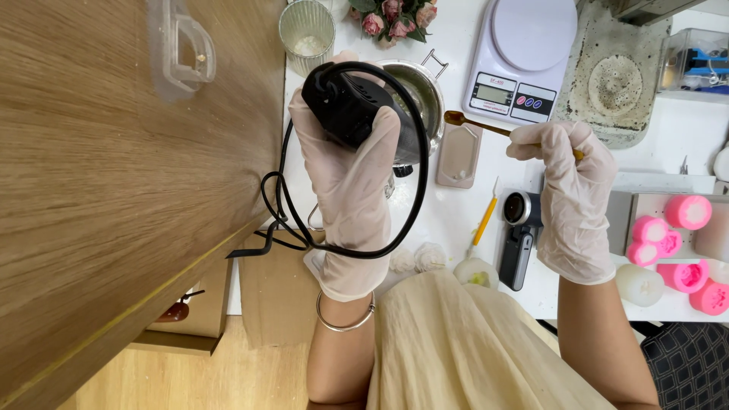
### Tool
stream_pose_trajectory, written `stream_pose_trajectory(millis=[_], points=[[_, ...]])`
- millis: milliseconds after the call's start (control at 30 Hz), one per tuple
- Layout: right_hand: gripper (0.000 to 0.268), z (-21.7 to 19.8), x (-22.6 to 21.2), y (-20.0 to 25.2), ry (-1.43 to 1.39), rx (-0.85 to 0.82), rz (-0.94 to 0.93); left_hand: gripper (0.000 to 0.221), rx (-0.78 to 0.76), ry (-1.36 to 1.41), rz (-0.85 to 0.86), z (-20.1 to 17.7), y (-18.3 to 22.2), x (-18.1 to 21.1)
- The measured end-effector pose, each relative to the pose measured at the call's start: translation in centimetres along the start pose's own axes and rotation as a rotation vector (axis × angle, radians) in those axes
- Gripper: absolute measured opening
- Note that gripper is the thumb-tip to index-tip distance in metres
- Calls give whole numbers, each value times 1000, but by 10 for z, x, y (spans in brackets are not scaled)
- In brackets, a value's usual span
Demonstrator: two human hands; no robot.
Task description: Melting wax with a heat gun, stirring it, and pouring it into silicone molds.
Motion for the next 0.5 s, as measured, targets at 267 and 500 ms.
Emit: stream_pose_trajectory(millis=[267,500], points=[[35,-6,15,8,60,16,64,50,28,-39,2,5,1,7],[35,-8,29,16,85,23,107,54,-38,40,148,-12,-7,1]])
Point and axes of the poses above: each hand's wrist, its own y-axis away from the middle knuckle, its own z-axis out of the palm, x = y × z, the point moved 10 cm from there along -y, towards the middle knuckle, and after that the axes turned 10 degrees about y, right-handed, at the moved point
